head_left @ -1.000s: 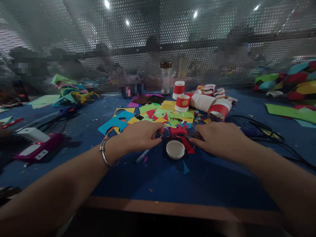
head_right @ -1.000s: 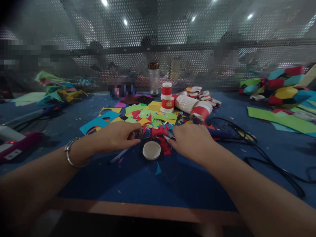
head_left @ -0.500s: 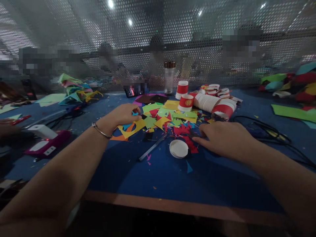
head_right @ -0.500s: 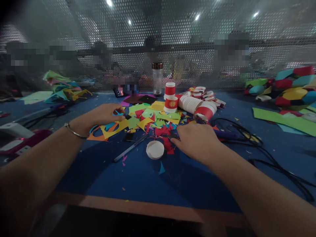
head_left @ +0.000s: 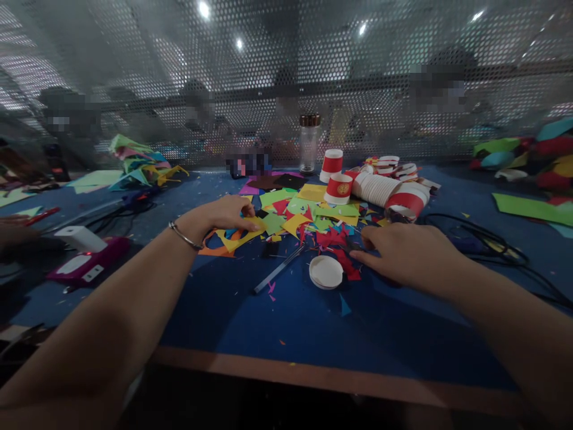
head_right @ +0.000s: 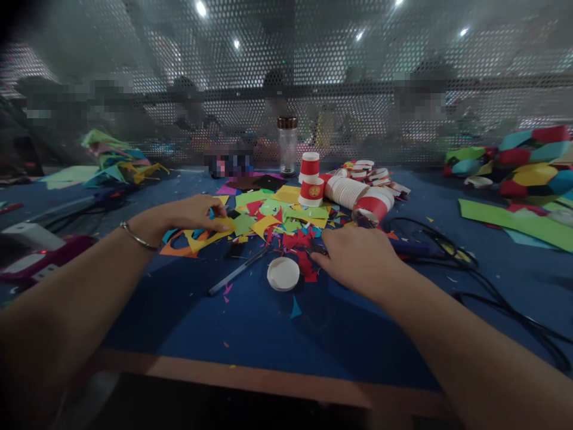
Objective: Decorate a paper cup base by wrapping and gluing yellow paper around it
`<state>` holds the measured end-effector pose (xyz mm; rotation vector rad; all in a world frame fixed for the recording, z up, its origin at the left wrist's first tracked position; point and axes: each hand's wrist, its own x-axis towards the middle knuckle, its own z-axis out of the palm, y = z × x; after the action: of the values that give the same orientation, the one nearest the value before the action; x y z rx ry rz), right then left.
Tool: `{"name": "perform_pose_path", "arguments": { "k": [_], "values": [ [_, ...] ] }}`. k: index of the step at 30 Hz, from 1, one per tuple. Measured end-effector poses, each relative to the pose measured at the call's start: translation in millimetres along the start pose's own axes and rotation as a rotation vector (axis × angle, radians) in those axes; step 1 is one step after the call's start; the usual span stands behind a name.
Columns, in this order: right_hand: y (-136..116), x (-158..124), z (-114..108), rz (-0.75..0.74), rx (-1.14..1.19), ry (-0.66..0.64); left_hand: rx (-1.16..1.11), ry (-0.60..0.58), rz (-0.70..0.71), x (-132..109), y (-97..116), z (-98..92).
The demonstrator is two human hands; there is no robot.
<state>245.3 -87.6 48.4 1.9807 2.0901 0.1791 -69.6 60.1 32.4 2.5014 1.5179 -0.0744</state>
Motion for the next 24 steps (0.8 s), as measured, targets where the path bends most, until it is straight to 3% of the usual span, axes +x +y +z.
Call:
{"name": "perform_pose_path", "arguments": {
  "k": [6, 15, 24],
  "values": [
    [1.2, 0.8, 1.0, -0.002, 0.021, 0.021, -0.031, 0.025, -0.107, 2.8, -7.0, 2.7],
    [1.0, 1.0, 0.4, -0.013, 0.002, -0.005, -0.016, -0.032, -0.012, -9.5, 20.4, -5.0],
    [1.2, 1.1, -0.2, -0.011, 0.023, -0.006, 0.013, -0.044, -0.056, -14.5, 26.8, -6.6]
  ]
}}
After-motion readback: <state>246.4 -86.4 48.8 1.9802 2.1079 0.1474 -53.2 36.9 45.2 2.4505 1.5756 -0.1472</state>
